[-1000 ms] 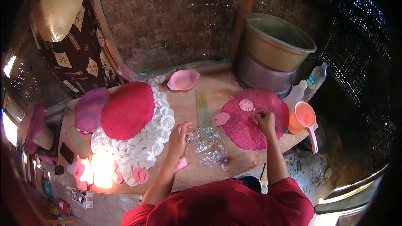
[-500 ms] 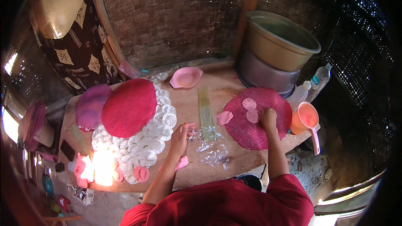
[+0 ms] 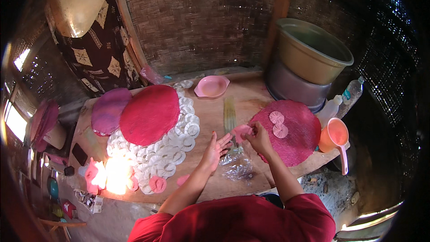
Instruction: The person repeatedly takes small pieces of pink dough, rolls them between the palms, flattens them, and presses them into a small plastic mold to form flower-shaped pieces. The finished pieces are placed on a pink mat on the table.
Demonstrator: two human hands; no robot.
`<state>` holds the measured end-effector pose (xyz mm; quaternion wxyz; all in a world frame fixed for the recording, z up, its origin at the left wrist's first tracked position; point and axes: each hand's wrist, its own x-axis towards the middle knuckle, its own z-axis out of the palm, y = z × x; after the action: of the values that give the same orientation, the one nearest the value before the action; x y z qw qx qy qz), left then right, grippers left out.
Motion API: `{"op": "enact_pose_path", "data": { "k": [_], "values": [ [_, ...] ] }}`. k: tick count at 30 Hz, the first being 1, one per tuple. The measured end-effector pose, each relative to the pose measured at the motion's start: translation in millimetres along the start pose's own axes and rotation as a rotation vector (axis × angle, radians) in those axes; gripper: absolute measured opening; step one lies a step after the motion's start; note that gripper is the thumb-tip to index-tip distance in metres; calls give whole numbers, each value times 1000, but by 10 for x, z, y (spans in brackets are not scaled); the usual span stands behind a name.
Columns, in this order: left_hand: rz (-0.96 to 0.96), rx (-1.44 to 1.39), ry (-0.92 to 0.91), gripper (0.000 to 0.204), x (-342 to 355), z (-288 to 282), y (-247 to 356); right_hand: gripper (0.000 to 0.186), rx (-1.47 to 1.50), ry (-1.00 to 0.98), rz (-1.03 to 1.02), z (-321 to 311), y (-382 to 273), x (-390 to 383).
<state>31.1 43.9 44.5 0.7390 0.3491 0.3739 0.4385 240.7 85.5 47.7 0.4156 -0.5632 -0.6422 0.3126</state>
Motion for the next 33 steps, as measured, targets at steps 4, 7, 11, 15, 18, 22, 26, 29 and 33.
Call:
{"op": "enact_pose_path", "data": {
  "k": [4, 7, 11, 15, 18, 22, 26, 29, 33],
  "values": [
    [6, -113, 67, 80, 40, -32, -25, 39, 198, -184, -29, -12, -233, -91],
    [-13, -291, 83, 75, 37, -30, -8, 37, 334, -407, -98, -53, -407, -106],
    [1, -633, -160, 74, -40, 122, 59, 46, 121, -731, -443, -34, -793, -180],
    [16, -716, -317, 78, -139, 279, 173, 54, -105, -475, -418, 57, -1264, -385],
    [-42, -722, -290, 78, -216, 320, 184, 70, -175, -286, -742, 403, -1531, -575],
    [-65, -676, -286, 79, -264, 288, 110, 77, -128, -342, -874, 597, -1427, -656],
    [-98, -633, -264, 80, -257, 265, 7, 79, 222, -258, -714, 880, -1195, -629],
    [-108, -579, -227, 81, -221, 240, -82, 84, 262, -259, -641, 1019, -1059, -600],
    [-99, -496, -122, 82, -131, 23, -161, 88, 1024, -633, -22, 935, -832, -381]
  ]
}}
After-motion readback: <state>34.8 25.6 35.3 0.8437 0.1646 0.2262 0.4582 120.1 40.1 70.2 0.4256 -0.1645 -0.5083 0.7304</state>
